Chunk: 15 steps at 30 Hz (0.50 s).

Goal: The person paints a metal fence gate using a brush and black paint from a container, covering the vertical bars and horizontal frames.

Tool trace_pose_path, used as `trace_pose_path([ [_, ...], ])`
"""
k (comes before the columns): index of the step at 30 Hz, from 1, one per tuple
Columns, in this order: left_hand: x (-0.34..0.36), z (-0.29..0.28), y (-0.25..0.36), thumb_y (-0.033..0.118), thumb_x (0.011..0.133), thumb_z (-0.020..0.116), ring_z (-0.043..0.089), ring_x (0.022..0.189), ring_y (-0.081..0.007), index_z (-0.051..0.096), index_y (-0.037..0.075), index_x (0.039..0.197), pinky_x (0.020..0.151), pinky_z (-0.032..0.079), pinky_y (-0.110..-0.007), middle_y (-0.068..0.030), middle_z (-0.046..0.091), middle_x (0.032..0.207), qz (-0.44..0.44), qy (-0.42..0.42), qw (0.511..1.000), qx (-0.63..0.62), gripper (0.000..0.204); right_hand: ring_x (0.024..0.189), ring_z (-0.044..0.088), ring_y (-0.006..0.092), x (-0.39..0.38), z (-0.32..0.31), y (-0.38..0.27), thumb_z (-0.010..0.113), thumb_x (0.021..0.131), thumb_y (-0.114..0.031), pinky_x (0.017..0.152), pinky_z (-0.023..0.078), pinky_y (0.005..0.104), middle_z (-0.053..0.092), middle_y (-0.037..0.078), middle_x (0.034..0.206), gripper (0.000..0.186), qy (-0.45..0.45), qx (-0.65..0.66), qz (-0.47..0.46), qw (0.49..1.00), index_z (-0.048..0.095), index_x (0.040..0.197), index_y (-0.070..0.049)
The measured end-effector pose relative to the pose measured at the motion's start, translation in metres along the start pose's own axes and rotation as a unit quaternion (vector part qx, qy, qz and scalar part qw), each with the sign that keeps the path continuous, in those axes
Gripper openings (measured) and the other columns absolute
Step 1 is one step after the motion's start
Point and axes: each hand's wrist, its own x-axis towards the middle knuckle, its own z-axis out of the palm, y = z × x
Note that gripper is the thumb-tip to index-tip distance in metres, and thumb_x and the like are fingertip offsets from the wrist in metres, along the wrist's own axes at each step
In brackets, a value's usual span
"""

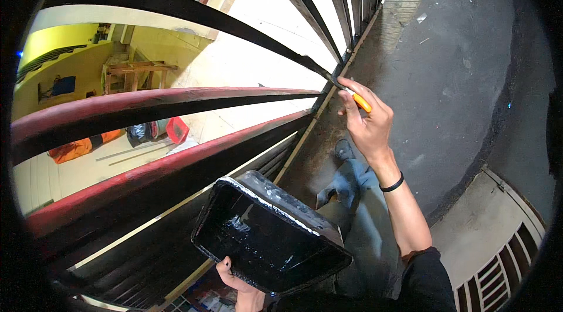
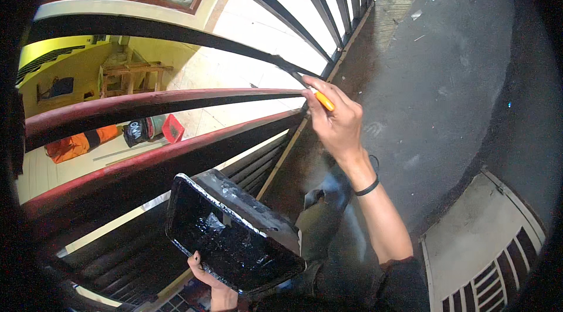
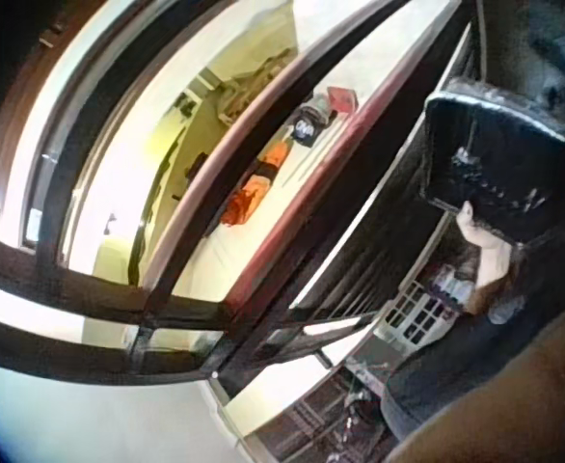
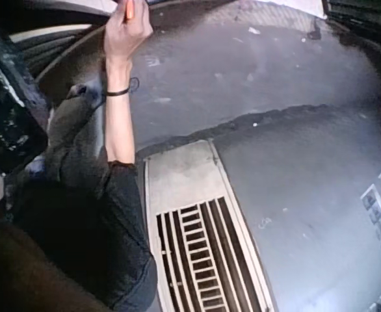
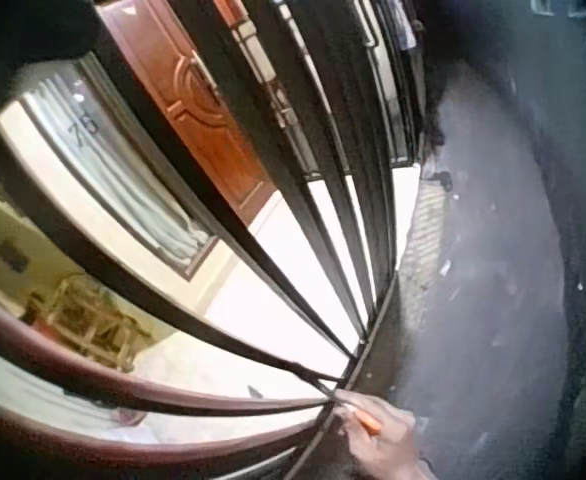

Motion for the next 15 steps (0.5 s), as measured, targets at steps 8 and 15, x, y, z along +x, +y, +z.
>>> trace_pose_path([
  [8,-0.005,0.003,-0.002,0.045,0.087,0.058,0.067,0.115,-0.0351,0.058,0.005,0.138,0.101,0.055,-0.05,-0.0149,0.068,0.129,-0.004,0.032,0.999,-0.008,0.065,0.075,0.074,0.0135,0.044,0.017,-0.093,0.072,0.1,-0.011,0.062,0.06,0.0229,0.076,0.018,0.114,0.027,0.017,0.25,-0.126,0.96,0.073,0.124,0.001],
  [15,-0.019,0.013,-0.01,0.045,0.087,0.058,0.066,0.116,-0.0351,0.057,0.005,0.139,0.101,0.054,-0.05,-0.0153,0.067,0.13,-0.013,0.063,0.998,-0.01,0.066,0.087,0.078,0.0215,0.033,0.013,-0.021,0.075,0.097,-0.011,0.071,0.063,0.0316,0.078,0.016,0.109,0.025,-0.047,-0.043,-0.036,0.997,0.075,0.12,-0.001],
])
